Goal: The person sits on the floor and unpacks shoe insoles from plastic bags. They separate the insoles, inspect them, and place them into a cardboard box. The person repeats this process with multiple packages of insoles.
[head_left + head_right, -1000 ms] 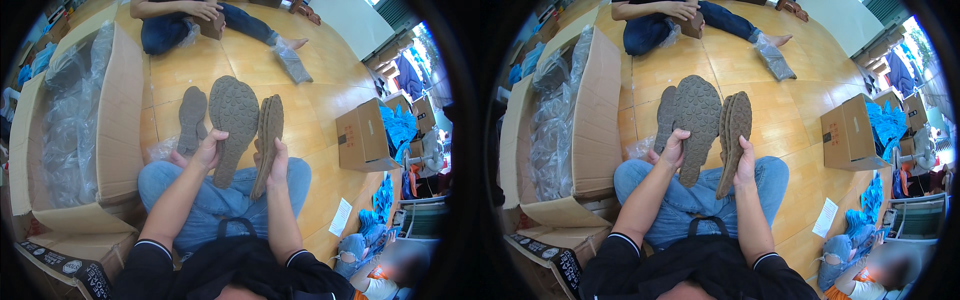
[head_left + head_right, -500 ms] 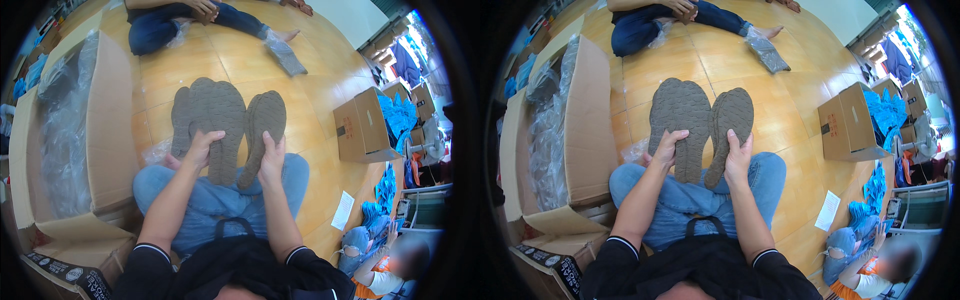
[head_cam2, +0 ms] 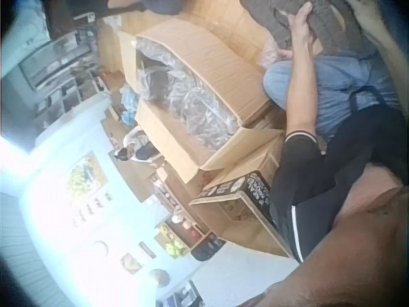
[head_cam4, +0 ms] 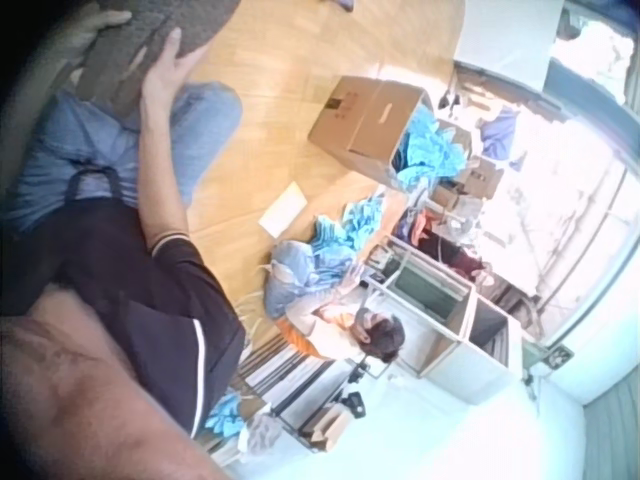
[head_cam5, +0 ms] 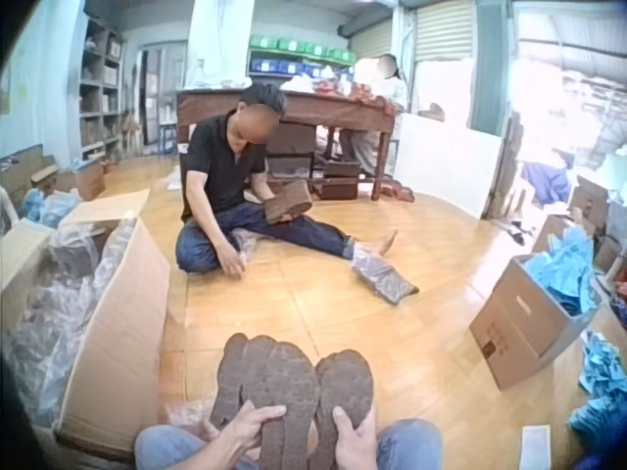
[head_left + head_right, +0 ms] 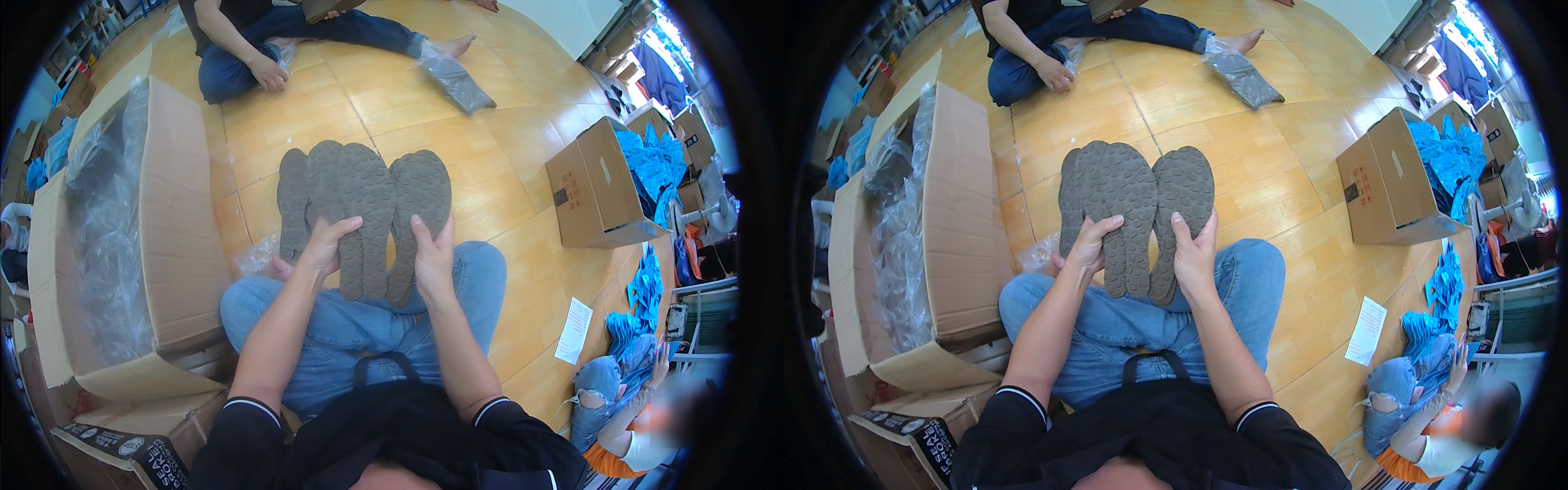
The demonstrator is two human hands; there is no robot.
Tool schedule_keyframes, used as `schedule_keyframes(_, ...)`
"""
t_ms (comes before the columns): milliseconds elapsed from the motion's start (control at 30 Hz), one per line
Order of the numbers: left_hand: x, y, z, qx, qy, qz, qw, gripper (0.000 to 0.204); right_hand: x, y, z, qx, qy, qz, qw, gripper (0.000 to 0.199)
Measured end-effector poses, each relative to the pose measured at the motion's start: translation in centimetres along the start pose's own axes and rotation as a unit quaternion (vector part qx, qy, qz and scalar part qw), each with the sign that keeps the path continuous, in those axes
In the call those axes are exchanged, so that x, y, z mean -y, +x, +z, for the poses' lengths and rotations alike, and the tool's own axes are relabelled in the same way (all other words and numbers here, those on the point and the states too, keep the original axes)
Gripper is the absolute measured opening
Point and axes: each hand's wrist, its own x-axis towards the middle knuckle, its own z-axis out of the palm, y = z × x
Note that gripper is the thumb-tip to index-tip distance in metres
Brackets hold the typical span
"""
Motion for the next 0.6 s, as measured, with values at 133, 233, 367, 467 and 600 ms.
schedule_keyframes(133,0.2,0.3,-0.8,0.018,-0.011,-0.011,1.000,0.057,1.3,0.9,-1.0,-0.013,0.053,0.082,0.995,0.035)
schedule_keyframes(233,0.3,0.4,-0.9,-0.021,0.004,-0.013,1.000,0.056,1.6,1.4,-1.3,0.019,0.190,0.157,0.969,0.035)
schedule_keyframes(367,0.9,0.5,-0.2,-0.002,0.040,0.025,0.999,0.054,-0.7,0.7,-0.5,0.085,0.135,0.178,0.971,0.038)
schedule_keyframes(467,0.7,0.3,-0.3,-0.012,0.002,0.023,1.000,0.052,-1.9,0.9,-1.5,0.082,0.133,0.161,0.975,0.038)
schedule_keyframes(600,-0.3,0.6,-1.5,0.069,-0.120,-0.013,0.990,0.050,-2.4,2.2,-3.6,0.268,0.347,0.196,0.877,0.042)
